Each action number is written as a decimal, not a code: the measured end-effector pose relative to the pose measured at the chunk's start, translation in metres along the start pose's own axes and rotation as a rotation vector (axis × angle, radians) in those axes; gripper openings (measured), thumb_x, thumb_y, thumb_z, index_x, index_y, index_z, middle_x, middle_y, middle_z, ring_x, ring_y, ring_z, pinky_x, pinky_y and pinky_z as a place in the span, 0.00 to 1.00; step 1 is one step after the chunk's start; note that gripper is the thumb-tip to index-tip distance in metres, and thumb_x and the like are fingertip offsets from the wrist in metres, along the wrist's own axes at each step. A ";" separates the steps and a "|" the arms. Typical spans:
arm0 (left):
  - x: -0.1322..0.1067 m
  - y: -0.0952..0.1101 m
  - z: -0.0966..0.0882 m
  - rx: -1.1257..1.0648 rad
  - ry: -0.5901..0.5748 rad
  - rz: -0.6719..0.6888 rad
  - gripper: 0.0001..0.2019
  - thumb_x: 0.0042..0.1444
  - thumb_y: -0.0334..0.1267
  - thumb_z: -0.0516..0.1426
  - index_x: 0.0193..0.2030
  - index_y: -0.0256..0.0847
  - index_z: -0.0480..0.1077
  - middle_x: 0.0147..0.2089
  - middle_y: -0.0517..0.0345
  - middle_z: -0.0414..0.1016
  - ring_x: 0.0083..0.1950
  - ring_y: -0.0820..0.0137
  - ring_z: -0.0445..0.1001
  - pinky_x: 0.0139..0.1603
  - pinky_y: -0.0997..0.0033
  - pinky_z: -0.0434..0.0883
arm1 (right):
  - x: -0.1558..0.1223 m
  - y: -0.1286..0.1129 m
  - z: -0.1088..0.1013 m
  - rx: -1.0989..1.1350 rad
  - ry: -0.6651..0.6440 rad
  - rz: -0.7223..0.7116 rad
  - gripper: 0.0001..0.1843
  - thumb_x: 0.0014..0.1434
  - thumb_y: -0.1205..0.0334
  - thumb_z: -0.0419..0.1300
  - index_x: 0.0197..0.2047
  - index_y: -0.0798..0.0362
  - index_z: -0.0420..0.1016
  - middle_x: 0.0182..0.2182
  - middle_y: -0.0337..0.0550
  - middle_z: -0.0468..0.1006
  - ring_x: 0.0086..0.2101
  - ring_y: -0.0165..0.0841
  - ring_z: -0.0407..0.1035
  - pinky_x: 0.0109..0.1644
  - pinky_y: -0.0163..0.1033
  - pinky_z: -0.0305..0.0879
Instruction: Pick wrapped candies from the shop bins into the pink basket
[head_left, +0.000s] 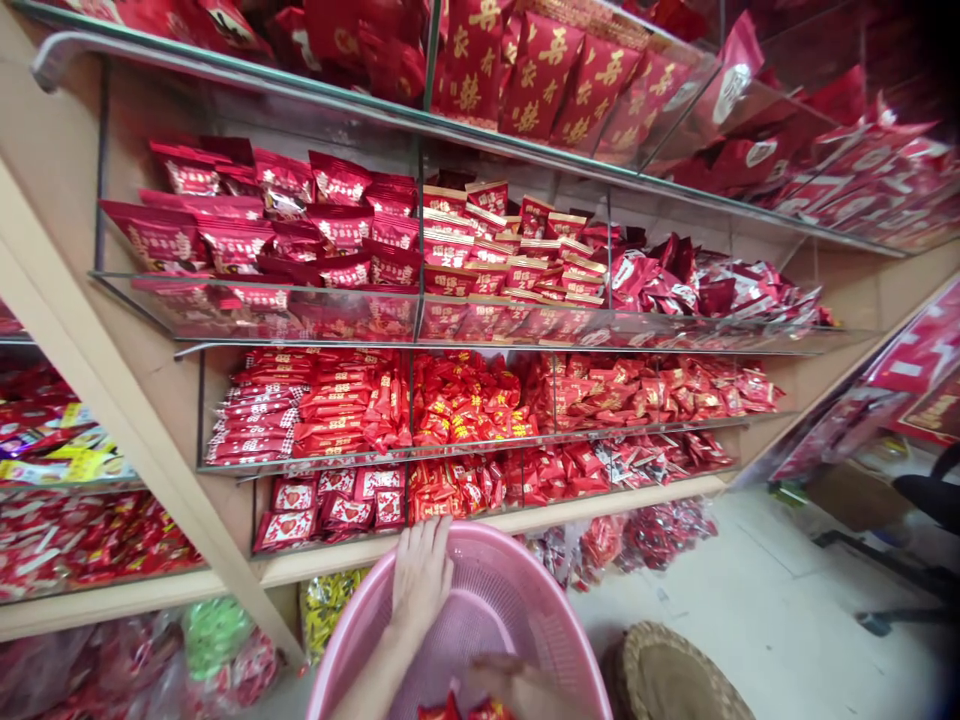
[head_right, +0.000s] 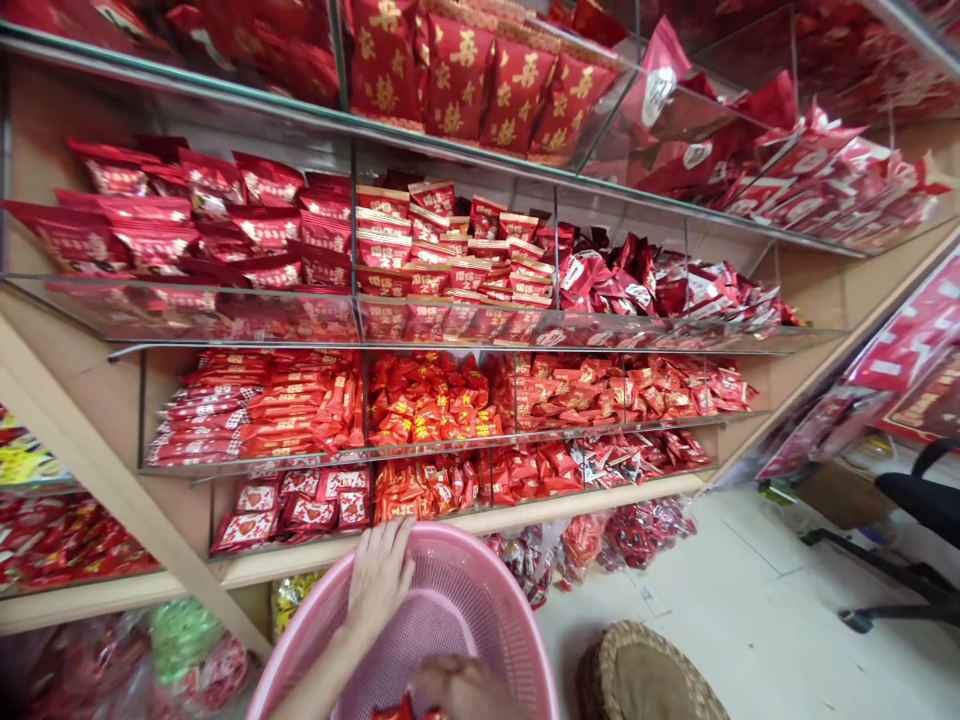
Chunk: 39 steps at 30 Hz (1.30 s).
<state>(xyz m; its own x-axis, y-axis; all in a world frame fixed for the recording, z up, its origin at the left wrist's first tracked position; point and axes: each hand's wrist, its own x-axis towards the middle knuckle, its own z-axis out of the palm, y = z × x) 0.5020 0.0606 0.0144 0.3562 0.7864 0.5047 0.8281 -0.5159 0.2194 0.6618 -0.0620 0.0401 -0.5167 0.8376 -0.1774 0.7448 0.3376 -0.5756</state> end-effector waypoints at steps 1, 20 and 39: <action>0.000 0.000 0.000 -0.004 0.001 -0.002 0.25 0.54 0.29 0.49 0.60 0.40 0.58 0.52 0.51 0.67 0.51 0.63 0.62 0.57 0.58 0.57 | 0.000 -0.016 -0.034 0.025 0.096 -0.011 0.22 0.56 0.62 0.54 0.55 0.44 0.66 0.49 0.42 0.75 0.47 0.35 0.70 0.51 0.37 0.65; -0.001 -0.005 0.008 -0.024 0.119 -0.014 0.23 0.54 0.29 0.49 0.58 0.41 0.61 0.51 0.53 0.69 0.51 0.65 0.64 0.57 0.60 0.57 | 0.138 -0.025 -0.256 -0.478 0.667 0.616 0.30 0.57 0.47 0.53 0.55 0.59 0.54 0.43 0.60 0.74 0.45 0.47 0.70 0.43 0.45 0.64; -0.001 -0.007 0.012 -0.036 0.132 -0.025 0.23 0.53 0.27 0.49 0.57 0.41 0.62 0.50 0.54 0.69 0.50 0.65 0.64 0.56 0.60 0.58 | 0.151 -0.033 -0.291 -0.393 0.309 0.712 0.38 0.42 0.48 0.65 0.54 0.60 0.65 0.49 0.58 0.71 0.48 0.45 0.68 0.44 0.41 0.67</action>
<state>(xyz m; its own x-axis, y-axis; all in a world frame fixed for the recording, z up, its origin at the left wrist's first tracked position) 0.5011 0.0672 0.0028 0.2740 0.7489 0.6034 0.8190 -0.5106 0.2618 0.6826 0.1781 0.2648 0.2233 0.9656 -0.1331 0.9684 -0.2354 -0.0829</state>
